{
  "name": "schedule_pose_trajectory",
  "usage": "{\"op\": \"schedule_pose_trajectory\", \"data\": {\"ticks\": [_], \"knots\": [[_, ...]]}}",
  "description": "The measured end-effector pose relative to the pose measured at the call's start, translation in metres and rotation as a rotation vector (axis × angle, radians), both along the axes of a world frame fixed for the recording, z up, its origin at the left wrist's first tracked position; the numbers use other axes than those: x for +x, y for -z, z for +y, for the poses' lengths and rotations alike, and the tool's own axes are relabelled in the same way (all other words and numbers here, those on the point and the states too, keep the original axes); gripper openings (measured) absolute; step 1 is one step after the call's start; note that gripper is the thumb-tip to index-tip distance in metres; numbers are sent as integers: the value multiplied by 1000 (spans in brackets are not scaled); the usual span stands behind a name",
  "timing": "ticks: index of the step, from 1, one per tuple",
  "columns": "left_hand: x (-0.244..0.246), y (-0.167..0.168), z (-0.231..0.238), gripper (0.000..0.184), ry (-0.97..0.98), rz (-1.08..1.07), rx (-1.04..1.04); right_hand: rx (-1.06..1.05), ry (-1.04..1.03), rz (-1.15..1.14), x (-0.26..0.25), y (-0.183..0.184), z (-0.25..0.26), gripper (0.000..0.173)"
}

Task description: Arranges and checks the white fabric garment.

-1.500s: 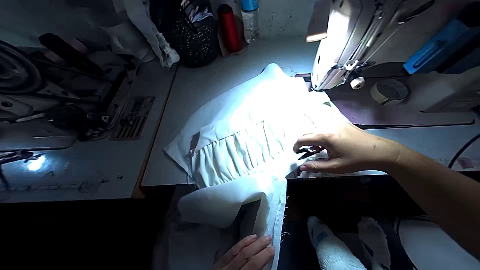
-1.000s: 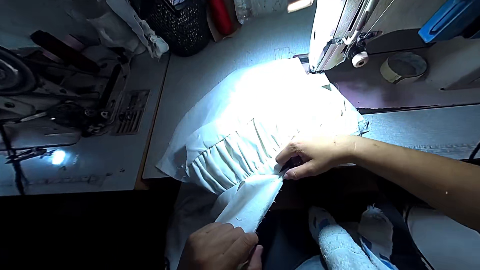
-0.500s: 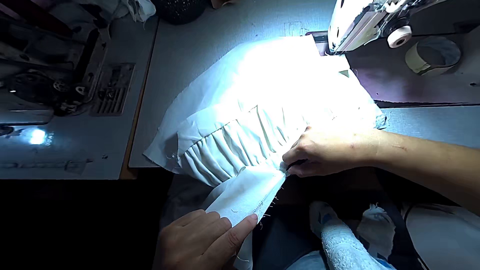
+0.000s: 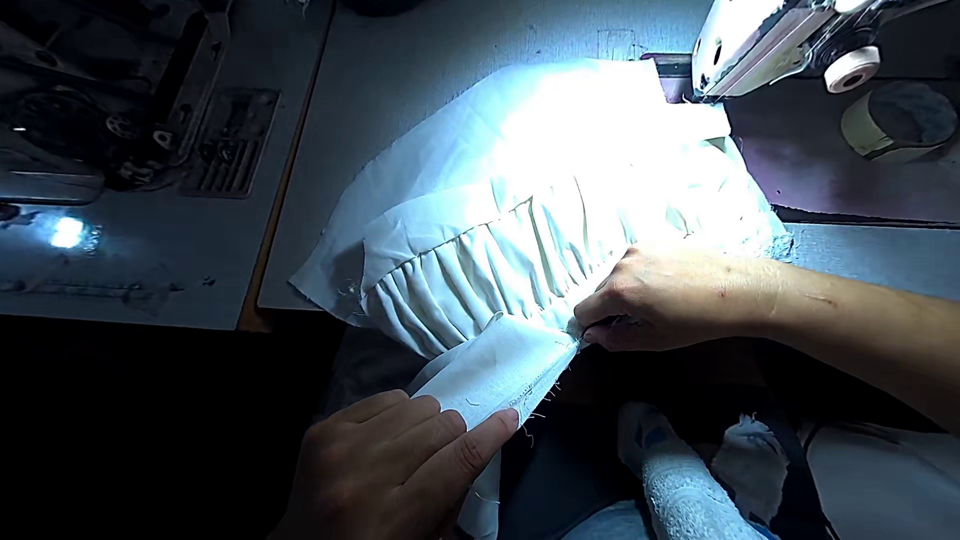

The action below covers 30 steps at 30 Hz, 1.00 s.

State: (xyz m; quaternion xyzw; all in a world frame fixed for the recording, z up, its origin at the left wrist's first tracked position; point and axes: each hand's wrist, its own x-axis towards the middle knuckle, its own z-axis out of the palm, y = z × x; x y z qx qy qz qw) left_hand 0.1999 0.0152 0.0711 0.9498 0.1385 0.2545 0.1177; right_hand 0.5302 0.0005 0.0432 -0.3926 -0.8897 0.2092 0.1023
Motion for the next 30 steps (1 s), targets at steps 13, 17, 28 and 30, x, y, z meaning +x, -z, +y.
{"op": "schedule_pose_trajectory", "data": {"ticks": [13, 17, 28, 30], "knots": [[-4, 5, 5, 18, 13, -9, 2, 27, -1, -42, 0, -2, 0, 21], [-5, 5, 6, 19, 6, -7, -16, 42, -15, -48, 0, -2, 0, 24], [-23, 9, 8, 17, -44, -33, -116, -30, -14, 17, 6, 3, 2, 28], [-22, 9, 7, 25, -87, -31, -112, -62, -23, 42, 9, 4, 5, 29]]}}
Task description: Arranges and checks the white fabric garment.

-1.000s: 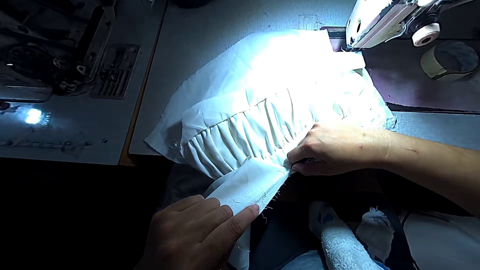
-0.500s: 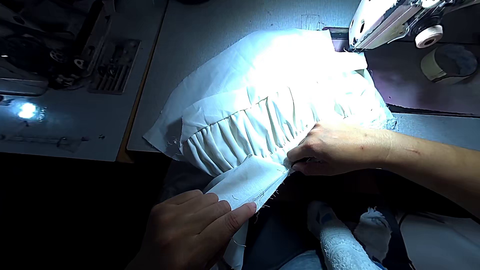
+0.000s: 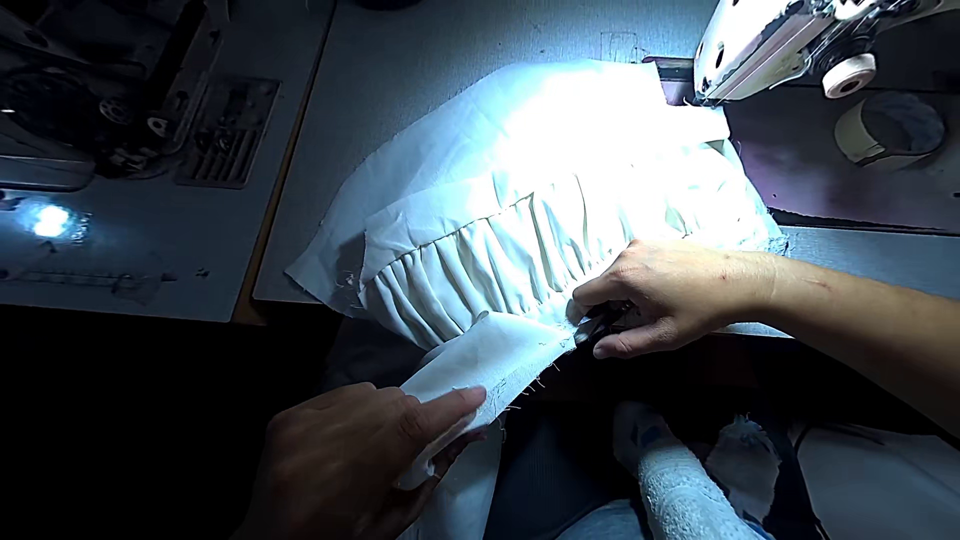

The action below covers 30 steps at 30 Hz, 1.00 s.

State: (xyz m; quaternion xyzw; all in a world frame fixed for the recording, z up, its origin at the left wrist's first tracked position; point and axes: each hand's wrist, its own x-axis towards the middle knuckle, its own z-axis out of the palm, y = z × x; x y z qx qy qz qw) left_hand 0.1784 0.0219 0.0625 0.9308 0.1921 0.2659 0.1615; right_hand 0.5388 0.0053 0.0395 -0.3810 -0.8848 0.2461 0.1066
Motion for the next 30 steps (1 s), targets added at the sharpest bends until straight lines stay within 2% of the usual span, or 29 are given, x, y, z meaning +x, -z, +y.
{"op": "schedule_pose_trajectory", "data": {"ticks": [3, 6, 9, 12, 14, 18, 21, 25, 30], "knots": [[-2, 0, 1, 23, 5, 16, 37, -34, 20, 24, 2, 0, 7, 16], [-6, 0, 1, 24, 56, 67, 92, 1, 125, -48, -3, -3, 6, 8], [-21, -9, -12, 25, 98, 215, 90, 84, 169, -126, -6, -2, 4, 9], [-53, -29, -20, 25, 80, 375, -14, 50, 193, -188, 4, -6, 10, 16], [-49, -34, -25, 25, 68, 406, -17, 55, 176, -181, 7, -8, 13, 17], [-36, -21, -25, 25, 14, 300, 53, 117, 160, -113, 8, -3, 12, 14], [-31, -9, -22, 26, -3, 192, 70, 160, 218, -141, 4, -11, -2, 35], [-28, -3, -21, 27, 4, 142, 88, 166, 155, -46, -22, -23, -16, 24], [-52, -1, -17, 26, -8, 163, 39, 41, 76, -83, -34, -5, -6, 27]]}}
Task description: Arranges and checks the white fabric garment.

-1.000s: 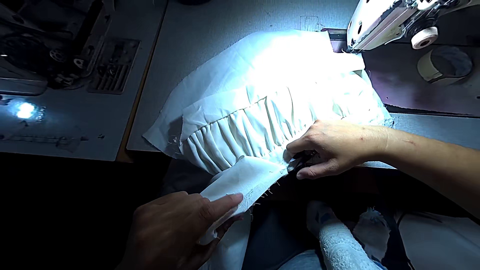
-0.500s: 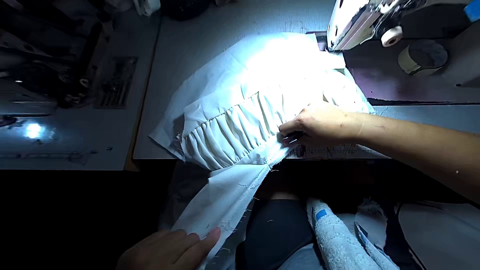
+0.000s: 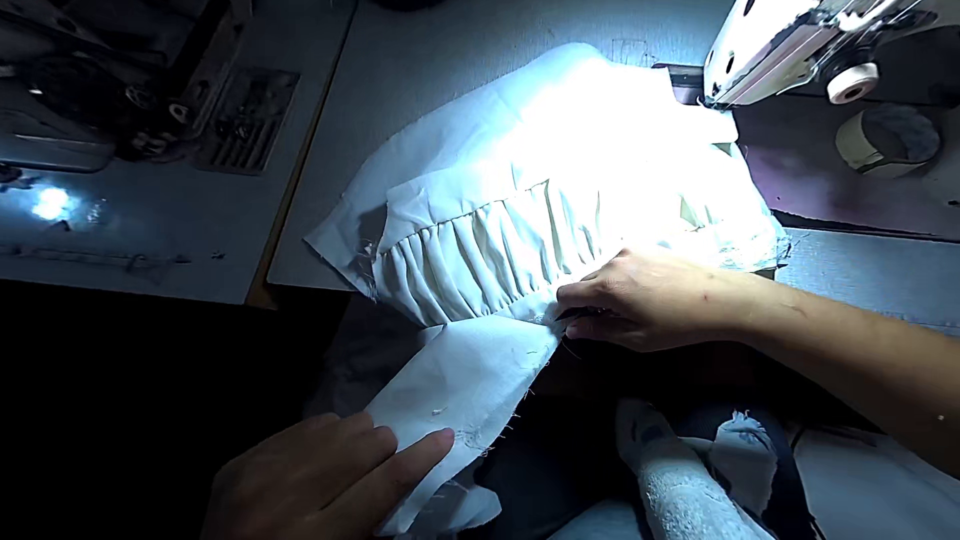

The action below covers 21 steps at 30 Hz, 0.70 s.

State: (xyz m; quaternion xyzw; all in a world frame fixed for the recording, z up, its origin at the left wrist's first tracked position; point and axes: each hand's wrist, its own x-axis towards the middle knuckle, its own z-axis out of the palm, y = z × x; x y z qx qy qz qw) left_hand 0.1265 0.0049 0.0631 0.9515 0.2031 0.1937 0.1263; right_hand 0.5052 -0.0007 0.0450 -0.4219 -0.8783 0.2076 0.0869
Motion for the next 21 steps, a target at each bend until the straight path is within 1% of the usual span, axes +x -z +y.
{"op": "schedule_pose_trajectory", "data": {"ticks": [4, 6, 9, 13, 17, 21], "knots": [[-33, 10, -2, 32, -11, 44, -72, 44, -35, -69, -1, -2, 2, 30], [-30, 10, -6, 33, -19, 42, -77, 65, -47, -97, -3, -3, 3, 31], [-15, -5, -8, 33, -39, 39, -82, 64, -68, -117, -4, -3, 6, 32], [-11, -17, -8, 32, -27, 70, -71, 67, -92, -169, -5, -6, 7, 32], [-7, -24, -8, 32, -20, 89, -64, 81, -105, -173, -6, -7, 9, 33], [-11, -23, -4, 30, -14, 77, -75, 99, -114, -186, -6, -8, 8, 32]]}}
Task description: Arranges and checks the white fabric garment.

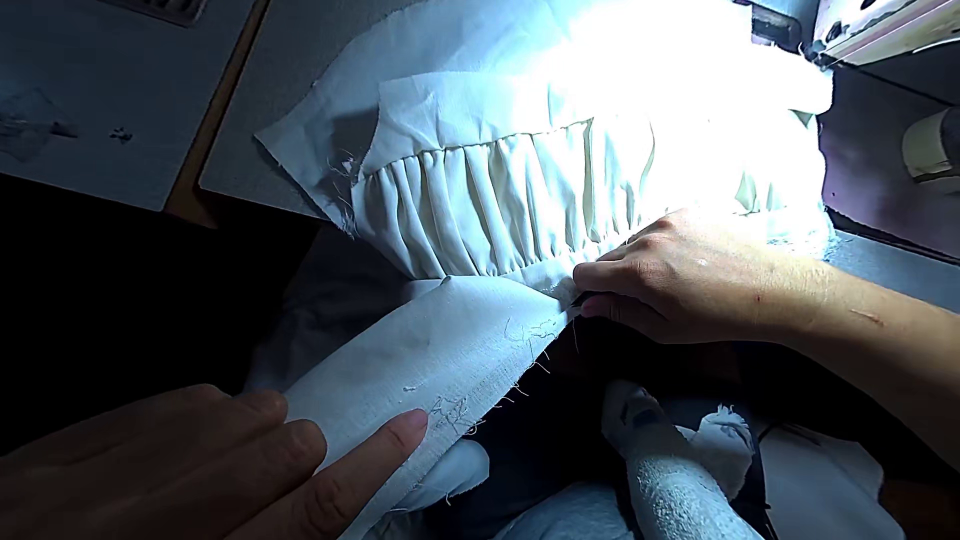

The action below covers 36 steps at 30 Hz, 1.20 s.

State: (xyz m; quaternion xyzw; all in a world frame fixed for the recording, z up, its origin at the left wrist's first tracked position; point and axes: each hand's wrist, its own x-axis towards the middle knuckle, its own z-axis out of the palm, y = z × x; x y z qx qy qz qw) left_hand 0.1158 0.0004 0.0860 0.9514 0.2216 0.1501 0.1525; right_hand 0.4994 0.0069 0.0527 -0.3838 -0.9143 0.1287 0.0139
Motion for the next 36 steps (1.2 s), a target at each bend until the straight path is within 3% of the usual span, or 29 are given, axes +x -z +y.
{"op": "schedule_pose_trajectory", "data": {"ticks": [36], "knots": [[3, 1, 4, 30, 15, -39, -3, -53, -30, 15, 0, 2, 9, 30]]}}
